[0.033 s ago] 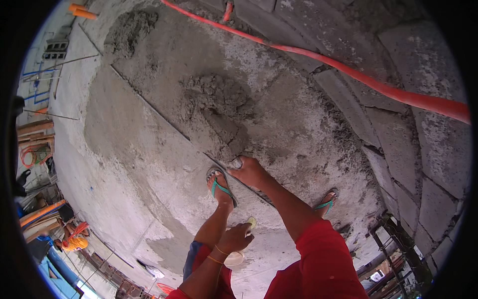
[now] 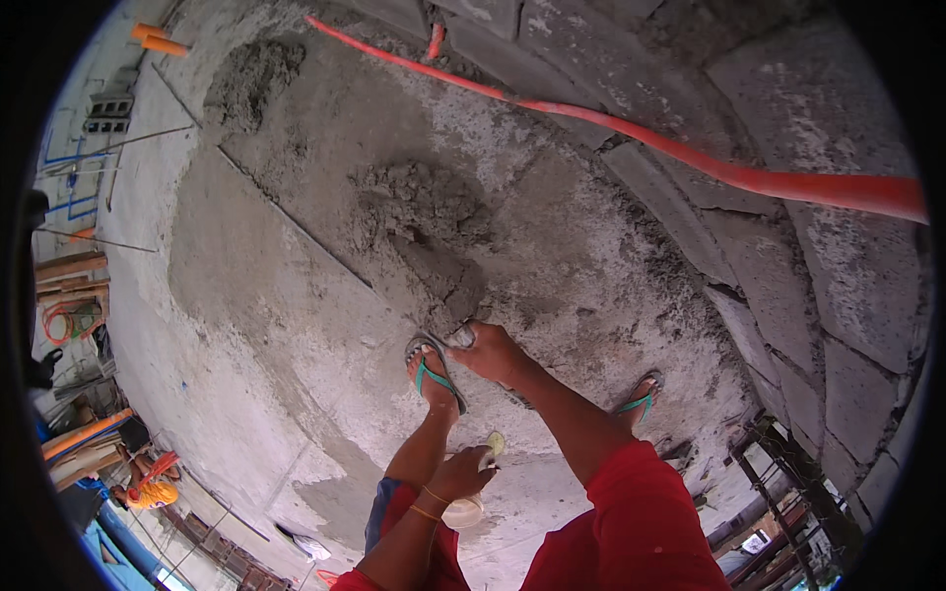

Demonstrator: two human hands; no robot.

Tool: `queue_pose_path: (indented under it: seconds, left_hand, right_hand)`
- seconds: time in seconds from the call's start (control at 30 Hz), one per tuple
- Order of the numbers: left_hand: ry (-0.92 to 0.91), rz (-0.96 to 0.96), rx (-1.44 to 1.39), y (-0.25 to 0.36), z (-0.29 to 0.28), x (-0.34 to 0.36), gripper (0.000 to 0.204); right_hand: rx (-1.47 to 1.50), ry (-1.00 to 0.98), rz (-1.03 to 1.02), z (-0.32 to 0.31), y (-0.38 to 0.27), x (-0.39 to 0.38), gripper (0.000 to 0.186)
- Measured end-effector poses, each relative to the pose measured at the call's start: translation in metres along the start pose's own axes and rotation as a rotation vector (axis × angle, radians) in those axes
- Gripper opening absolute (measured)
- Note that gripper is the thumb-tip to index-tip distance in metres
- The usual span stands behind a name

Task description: The person places hollow concrete blocks onto a wall, uses a hammer to break a block, and applies mortar with a trowel to bond the blocks. The person repeatedly scoops mortar from the floor and spreads it along the top of the wall.

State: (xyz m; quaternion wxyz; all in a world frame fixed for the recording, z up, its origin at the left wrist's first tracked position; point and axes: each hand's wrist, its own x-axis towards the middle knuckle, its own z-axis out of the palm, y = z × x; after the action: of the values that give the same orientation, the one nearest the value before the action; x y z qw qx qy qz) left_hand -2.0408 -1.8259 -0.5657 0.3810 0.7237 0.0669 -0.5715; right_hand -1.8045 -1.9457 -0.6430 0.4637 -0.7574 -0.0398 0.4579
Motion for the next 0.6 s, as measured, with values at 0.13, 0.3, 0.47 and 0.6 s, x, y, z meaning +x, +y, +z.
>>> queue_pose_path:
  seconds: [0.13,0.3,0.47,0.6]
  left_hand:
    - [0.072,0.206,0.144,0.021,0.016,-0.065,0.050]
    - [-0.046,0.287,0.316,0.131,-0.046,-0.148,0.054]
    - [0.014,0.394,0.520,0.322,-0.069,-0.225,0.047]
    - [-0.013,0.466,0.573,0.519,0.000,-0.252,0.040]
  right_hand:
    - [-0.001,-0.011,0.052,-0.068,-0.066,-0.161,0.059]
    - [0.019,0.115,0.123,-0.140,-0.095,-0.399,0.058]
    - [0.053,0.325,0.216,-0.181,-0.078,-0.634,0.065]
    - [0.203,0.515,0.224,-0.210,-0.042,-0.796,0.067]
